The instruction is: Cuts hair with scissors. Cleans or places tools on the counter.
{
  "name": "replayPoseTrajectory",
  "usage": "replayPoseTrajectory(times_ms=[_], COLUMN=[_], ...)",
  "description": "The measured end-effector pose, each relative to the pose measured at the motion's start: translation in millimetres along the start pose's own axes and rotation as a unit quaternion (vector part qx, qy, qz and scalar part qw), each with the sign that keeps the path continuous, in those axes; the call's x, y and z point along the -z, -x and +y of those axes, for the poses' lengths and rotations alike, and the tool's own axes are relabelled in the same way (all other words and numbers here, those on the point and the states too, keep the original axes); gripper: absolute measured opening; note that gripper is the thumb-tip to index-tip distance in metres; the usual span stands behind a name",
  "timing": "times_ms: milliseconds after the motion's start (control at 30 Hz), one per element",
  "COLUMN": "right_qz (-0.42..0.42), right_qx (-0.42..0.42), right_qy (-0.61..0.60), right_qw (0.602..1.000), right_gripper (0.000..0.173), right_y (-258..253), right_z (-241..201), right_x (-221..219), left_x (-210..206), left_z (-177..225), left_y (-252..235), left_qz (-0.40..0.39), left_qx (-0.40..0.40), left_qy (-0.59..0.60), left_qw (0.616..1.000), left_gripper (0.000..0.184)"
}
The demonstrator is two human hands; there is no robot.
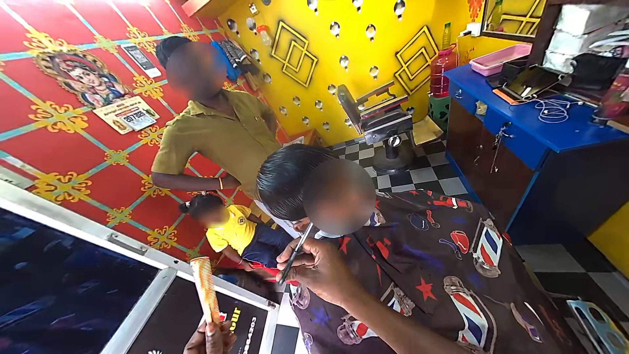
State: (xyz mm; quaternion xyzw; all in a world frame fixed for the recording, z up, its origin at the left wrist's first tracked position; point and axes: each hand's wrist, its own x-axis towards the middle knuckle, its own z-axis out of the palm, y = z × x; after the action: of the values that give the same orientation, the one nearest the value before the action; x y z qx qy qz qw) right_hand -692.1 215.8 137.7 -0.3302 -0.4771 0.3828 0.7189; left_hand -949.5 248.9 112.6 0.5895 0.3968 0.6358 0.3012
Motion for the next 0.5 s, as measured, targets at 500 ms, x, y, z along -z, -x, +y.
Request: replayPoseTrajectory(times_ms=[500], right_qz=[-0.025], right_qx=[0.004], right_qy=[-0.070], right_qw=[0.997], right_gripper=[0.027], right_y=[-5], right_z=[-23], right_x=[22], left_x=[-15], left_z=[-9], left_y=[-1], left_qz=[-0.038], left_qx=[0.015], left_qy=[0.019], left_qw=[0.999], left_gripper=[0.016])
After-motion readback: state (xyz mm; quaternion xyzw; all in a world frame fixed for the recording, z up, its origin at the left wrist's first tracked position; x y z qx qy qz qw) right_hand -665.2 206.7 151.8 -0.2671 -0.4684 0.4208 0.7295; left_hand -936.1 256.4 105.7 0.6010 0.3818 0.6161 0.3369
